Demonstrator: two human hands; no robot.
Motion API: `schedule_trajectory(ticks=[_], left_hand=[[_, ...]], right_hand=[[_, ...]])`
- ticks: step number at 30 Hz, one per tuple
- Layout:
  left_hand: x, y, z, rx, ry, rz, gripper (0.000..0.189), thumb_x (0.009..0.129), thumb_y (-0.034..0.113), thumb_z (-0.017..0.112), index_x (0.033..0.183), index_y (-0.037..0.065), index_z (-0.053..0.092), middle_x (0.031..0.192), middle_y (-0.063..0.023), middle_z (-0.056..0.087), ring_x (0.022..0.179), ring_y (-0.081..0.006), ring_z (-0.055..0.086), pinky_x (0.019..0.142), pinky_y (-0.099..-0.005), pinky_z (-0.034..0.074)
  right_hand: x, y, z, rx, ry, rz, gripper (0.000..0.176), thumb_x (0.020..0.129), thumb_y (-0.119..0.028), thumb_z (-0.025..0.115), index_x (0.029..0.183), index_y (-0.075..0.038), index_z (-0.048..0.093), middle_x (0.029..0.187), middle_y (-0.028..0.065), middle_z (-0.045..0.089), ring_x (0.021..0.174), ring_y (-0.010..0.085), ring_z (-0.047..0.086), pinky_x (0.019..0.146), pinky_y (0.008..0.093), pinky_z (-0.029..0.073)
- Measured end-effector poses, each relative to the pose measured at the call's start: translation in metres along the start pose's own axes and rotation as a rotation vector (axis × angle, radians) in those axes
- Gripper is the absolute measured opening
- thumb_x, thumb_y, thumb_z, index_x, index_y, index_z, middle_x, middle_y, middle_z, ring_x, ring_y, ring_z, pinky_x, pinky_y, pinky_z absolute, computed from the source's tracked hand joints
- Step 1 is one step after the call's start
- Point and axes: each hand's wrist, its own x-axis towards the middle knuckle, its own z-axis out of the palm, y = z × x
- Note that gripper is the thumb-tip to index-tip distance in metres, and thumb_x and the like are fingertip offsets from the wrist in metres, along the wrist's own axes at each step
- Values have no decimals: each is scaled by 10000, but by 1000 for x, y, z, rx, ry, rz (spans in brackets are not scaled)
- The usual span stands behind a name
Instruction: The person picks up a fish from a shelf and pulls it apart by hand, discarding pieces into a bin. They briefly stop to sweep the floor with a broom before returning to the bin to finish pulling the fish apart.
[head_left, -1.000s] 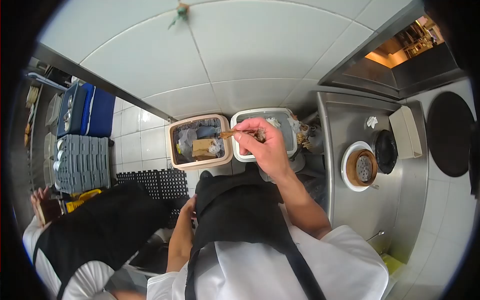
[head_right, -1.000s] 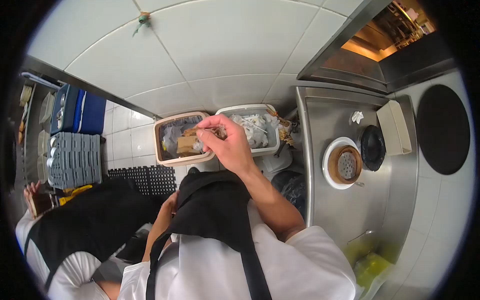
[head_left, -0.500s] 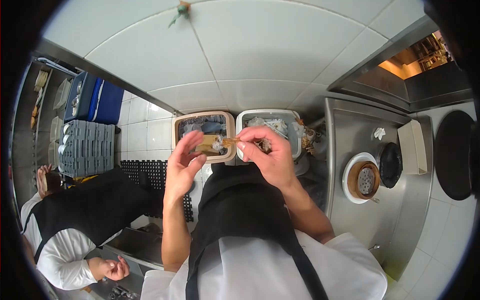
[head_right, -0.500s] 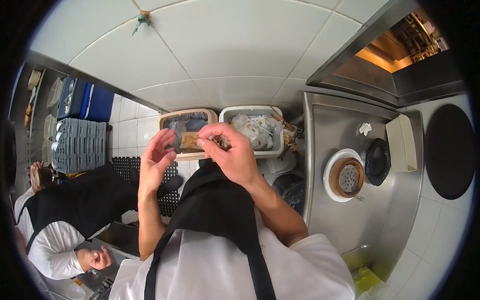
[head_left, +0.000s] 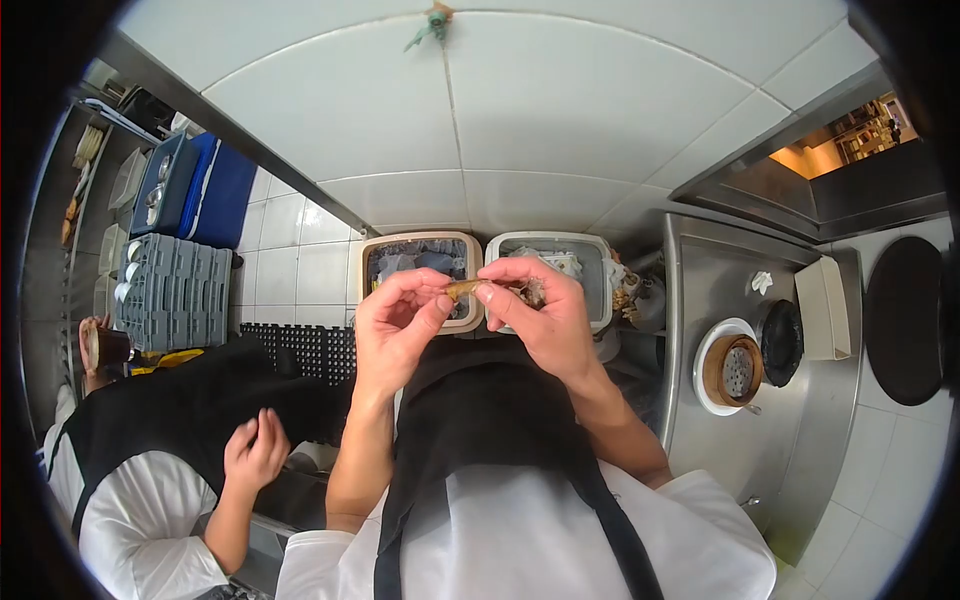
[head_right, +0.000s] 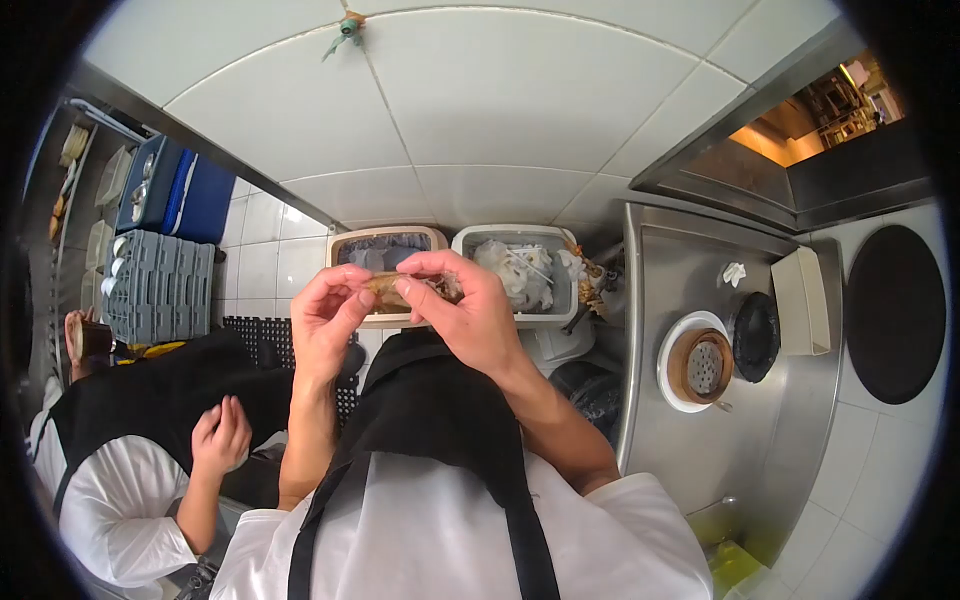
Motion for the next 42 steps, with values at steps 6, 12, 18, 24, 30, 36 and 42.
schedule_trajectory(ticks=[6, 12, 18, 24, 30, 36, 42], left_hand=[[-3, -4, -9, -112, 18, -73, 203, 906, 41, 669, 1099, -17, 638, 950, -76, 692, 833, -125, 646, 785, -257, 510], [-5, -4, -13, -192, 9, -104, 267, 885, -18, 634, 1151, -23, 613, 986, -92, 675, 882, -146, 640, 797, -272, 506], [-7, -3, -11, -244, -5, -57, 278, 892, -9, 662, 1165, -14, 611, 992, -69, 677, 909, -123, 639, 823, -258, 513], [-11, -4, -15, -201, 29, -54, 306, 877, -14, 660, 1177, 27, 617, 1005, -53, 690, 910, -115, 645, 795, -257, 521], [-17, -18, -35, -93, 57, -30, 287, 898, 50, 635, 1183, 33, 618, 1039, -21, 670, 927, -102, 627, 852, -281, 511], [-25, -4, -52, -6, 74, -41, 280, 914, 64, 628, 1186, 5, 603, 1025, -10, 659, 919, -62, 597, 825, -231, 490], [-43, -14, -57, 28, 190, -77, 300, 934, 125, 654, 1203, 1, 611, 1025, -18, 672, 913, -60, 602, 828, -232, 494]], right_hand=[[2, 0, 9, 22, -19, 41, 197, 916, -87, 668, 1084, 14, 648, 901, 49, 662, 687, 85, 605, 610, 227, 496], [3, 4, 12, 63, -29, 68, 181, 921, -103, 674, 1062, 10, 654, 862, 36, 655, 679, 76, 593, 606, 225, 491], [5, 3, 15, 50, -48, 79, 177, 919, -127, 682, 1032, 7, 658, 840, 29, 649, 667, 73, 588, 591, 225, 477], [2, 1, 18, -63, -78, 89, 162, 923, -127, 670, 1017, 4, 665, 789, 32, 643, 658, 80, 581, 585, 227, 468], [14, 19, 32, -149, -108, 135, 111, 906, -91, 657, 970, -1, 657, 754, 18, 603, 636, 83, 550, 568, 237, 444], [18, 19, 49, -199, -232, 135, 274, 900, -127, 702, 1130, 3, 629, 971, 116, 649, 765, 152, 622, 649, 243, 501], [22, 20, 61, -539, -390, -149, 275, 918, -134, 680, 1179, -53, 647, 985, 44, 650, 836, 144, 588, 726, 284, 484]])
